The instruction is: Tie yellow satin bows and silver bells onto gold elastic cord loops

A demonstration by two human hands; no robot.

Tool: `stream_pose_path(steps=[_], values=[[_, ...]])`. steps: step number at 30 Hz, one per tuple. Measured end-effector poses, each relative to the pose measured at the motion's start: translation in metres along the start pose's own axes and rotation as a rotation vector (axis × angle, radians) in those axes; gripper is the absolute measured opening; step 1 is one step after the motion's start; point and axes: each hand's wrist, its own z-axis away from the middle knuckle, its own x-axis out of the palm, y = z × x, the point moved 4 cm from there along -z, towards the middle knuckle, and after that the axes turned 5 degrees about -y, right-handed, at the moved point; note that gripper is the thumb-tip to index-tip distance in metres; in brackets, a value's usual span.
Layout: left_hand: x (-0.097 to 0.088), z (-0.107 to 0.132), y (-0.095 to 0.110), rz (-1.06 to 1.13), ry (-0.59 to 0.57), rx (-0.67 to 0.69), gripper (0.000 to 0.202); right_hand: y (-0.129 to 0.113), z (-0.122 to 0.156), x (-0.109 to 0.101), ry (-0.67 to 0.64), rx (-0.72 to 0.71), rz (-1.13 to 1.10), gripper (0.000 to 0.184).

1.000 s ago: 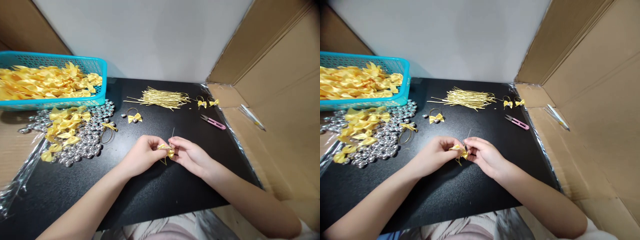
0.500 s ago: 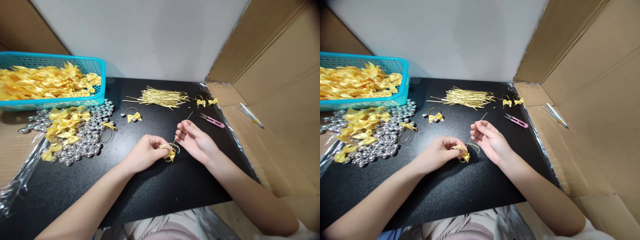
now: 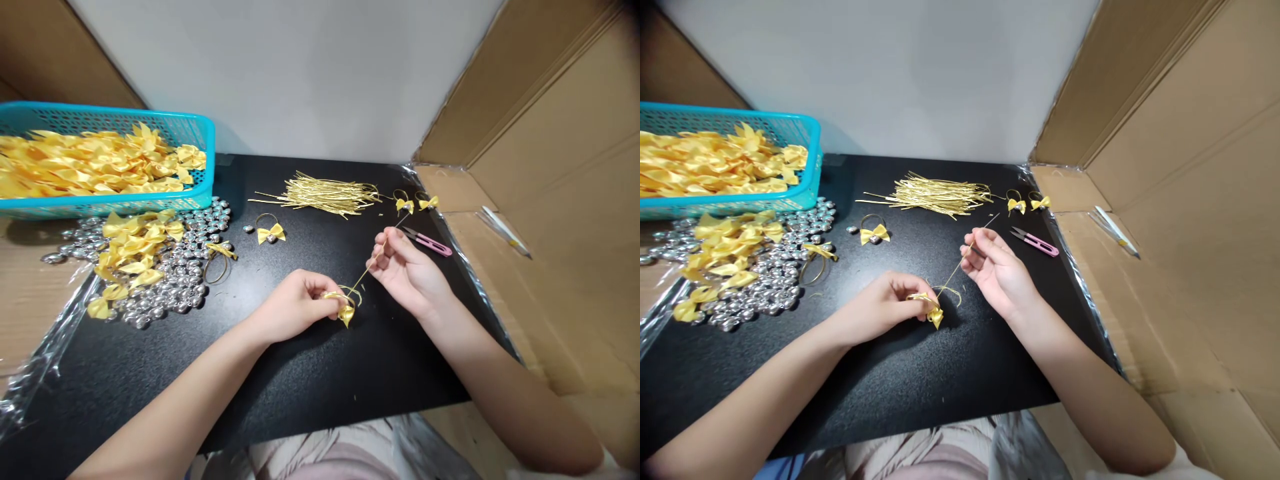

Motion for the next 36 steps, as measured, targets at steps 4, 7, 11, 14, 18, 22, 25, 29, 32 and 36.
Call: stream_pose_path(steps=[4,7,11,14,18,22,25,29,32,36], values=[[0.0003,-0.0002,-0.0012,0.009,-0.01,0.003,0.008,-0.0054,-0.0026,-0.0041,-0.007,-0.039,0.015,0.025],[0.0005,-0.0005,-0.0025,0.015,-0.007,0.011,0.01,-0.006,-0.0041,-0.0061,-0.018,-0.044,0.028,0.028],[0.0001,-0.0018,-0.003,0.031,0.019,0.046,0.012,-0.0069,-0.0042,-0.0062,0.006,-0.062,0.04,0.032],[-0.0004,-0.0027,-0.0024,0.037,0.033,0.066,0.011,-0.0085,-0.0031,-0.0044,0.029,-0.078,0.036,0.032],[-0.0011,-0.0027,-0.001,0.007,0.052,0.056,0.014,-0.0102,-0.0014,-0.0029,0.028,-0.101,0.072,0.026],[-0.0019,-0.0024,0.0,-0.001,0.074,0.04,0.018,-0.0096,-0.0006,-0.0029,0.018,-0.096,0.067,0.027],[-0.002,-0.0026,-0.0004,0.012,0.078,0.035,0.02,-0.0092,-0.0006,-0.0026,0.015,-0.096,0.059,0.029],[-0.0023,-0.0029,-0.0015,0.028,0.081,0.047,0.022,-0.0085,-0.0018,-0.0022,0.005,-0.103,0.054,0.031],[-0.0029,-0.0025,-0.0031,0.05,0.092,0.041,0.02,-0.0079,-0.0028,-0.0023,0.01,-0.103,0.042,0.033],[-0.003,-0.0018,-0.0031,0.059,0.104,0.033,0.02,-0.0085,-0.0025,-0.002,0.018,-0.106,0.039,0.033]])
